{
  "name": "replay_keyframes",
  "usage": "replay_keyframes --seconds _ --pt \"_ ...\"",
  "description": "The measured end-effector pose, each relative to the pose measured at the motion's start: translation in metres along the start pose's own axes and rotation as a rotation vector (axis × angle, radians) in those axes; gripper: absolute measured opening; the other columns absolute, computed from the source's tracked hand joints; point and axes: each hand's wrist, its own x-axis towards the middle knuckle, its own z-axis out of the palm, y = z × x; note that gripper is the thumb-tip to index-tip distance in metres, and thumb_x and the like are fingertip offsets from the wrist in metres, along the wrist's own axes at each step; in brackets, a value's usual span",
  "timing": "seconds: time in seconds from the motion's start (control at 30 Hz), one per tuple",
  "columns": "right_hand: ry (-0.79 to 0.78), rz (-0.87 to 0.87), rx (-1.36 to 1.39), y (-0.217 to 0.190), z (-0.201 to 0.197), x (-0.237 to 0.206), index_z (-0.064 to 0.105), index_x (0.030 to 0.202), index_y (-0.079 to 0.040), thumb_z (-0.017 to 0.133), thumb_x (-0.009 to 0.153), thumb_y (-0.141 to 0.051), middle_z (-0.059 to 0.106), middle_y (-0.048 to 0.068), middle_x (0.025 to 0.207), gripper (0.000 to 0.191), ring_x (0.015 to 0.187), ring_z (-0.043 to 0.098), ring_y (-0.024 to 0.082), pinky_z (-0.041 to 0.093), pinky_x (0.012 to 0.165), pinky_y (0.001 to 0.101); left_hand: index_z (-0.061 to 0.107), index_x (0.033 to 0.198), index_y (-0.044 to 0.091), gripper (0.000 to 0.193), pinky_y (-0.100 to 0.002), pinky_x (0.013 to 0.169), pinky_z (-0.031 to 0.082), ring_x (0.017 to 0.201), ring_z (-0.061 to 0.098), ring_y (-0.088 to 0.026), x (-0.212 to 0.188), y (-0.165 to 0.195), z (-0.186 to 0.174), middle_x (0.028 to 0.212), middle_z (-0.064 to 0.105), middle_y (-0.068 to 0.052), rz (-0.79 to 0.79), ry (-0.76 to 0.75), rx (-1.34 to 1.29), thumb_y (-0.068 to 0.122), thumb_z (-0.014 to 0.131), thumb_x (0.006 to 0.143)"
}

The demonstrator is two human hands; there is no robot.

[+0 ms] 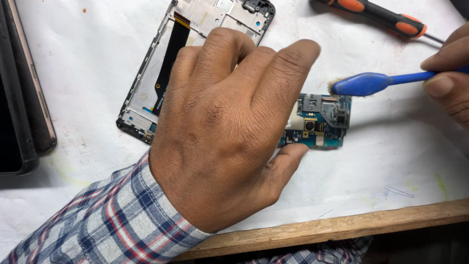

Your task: The person brushes a disassembled smartphone motherboard with a toothbrush, cleaning its surface and connectors. They then place the cleaned board into the phone's midframe and use a screwdriver to work on the board inside the frame.

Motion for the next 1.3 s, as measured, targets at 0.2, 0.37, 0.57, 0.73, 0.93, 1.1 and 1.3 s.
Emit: replay_keyframes --seconds 0.2,0.37,0.57,0.73,0.93,1.1,1.3 --pt "-0.018 -0.034 -0.006 -0.033 -0.018 0.006 0.063 0.112 0.000 0.055 0.109 -0.038 0.061 0.012 0.094 0.039 0.077 0.061 0.017 0.054 0.071 0.0283 0.051 0.135 -0.005 0.085 -0.050 0.081 0.036 0.104 0.052 -0.031 0.000 -0.001 -0.001 0.105 0.063 -0.016 -0.059 0.030 0.100 0.034 0.095 0.074" --pt "-0.083 -0.012 -0.087 -0.033 -0.019 0.009 0.068 0.110 -0.001 0.061 0.106 -0.032 0.066 0.014 0.099 0.032 0.085 0.065 0.019 0.058 0.078 0.0304 0.051 0.134 -0.006 0.081 -0.052 0.082 0.036 0.106 0.054 -0.033 0.000 -0.001 -0.001 0.107 0.063 -0.019 -0.063 0.058 0.073 0.027 0.093 0.073" --pt "-0.125 0.034 -0.104 -0.010 -0.008 -0.001 0.072 0.111 -0.003 0.066 0.101 -0.032 0.070 0.013 0.098 0.032 0.083 0.069 0.019 0.061 0.077 0.0291 0.050 0.136 -0.006 0.077 -0.050 0.086 0.037 0.107 0.056 -0.031 -0.002 0.002 -0.002 0.105 0.065 -0.014 -0.040 0.058 0.064 0.016 0.090 0.074" --pt "-0.218 -0.010 -0.077 -0.047 -0.025 0.040 0.076 0.109 -0.005 0.071 0.093 -0.036 0.073 0.012 0.094 0.035 0.080 0.072 0.018 0.063 0.075 0.0276 0.049 0.138 -0.006 0.076 -0.049 0.090 0.037 0.109 0.057 -0.031 -0.003 0.002 -0.002 0.108 0.066 -0.014 -0.043 0.066 0.037 0.012 0.089 0.076" --pt "-0.310 -0.028 -0.165 -0.110 -0.055 0.072 0.081 0.098 -0.010 0.075 0.085 -0.036 0.076 0.009 0.086 0.030 0.070 0.073 0.017 0.060 0.066 0.0312 0.049 0.134 -0.007 0.077 -0.051 0.087 0.036 0.107 0.057 -0.033 -0.001 0.002 -0.002 0.104 0.066 -0.016 -0.063 0.049 0.002 0.011 0.089 0.071" --pt "-0.288 -0.109 -0.106 -0.109 -0.060 0.062 0.080 0.104 -0.009 0.077 0.084 -0.033 0.076 0.009 0.087 0.031 0.071 0.071 0.017 0.057 0.062 0.0293 0.050 0.133 -0.005 0.075 -0.050 0.088 0.037 0.107 0.057 -0.032 0.000 0.004 -0.003 0.106 0.066 -0.016 -0.073 0.046 0.004 0.013 0.090 0.072" --pt "-0.202 -0.036 -0.072 -0.099 -0.055 0.049 0.079 0.098 -0.007 0.075 0.087 -0.029 0.074 0.011 0.085 0.025 0.070 0.072 0.018 0.059 0.069 0.0334 0.049 0.132 -0.004 0.074 -0.050 0.086 0.036 0.104 0.055 -0.032 0.001 0.003 -0.005 0.103 0.064 -0.015 -0.079 0.038 0.005 0.013 0.090 0.073"
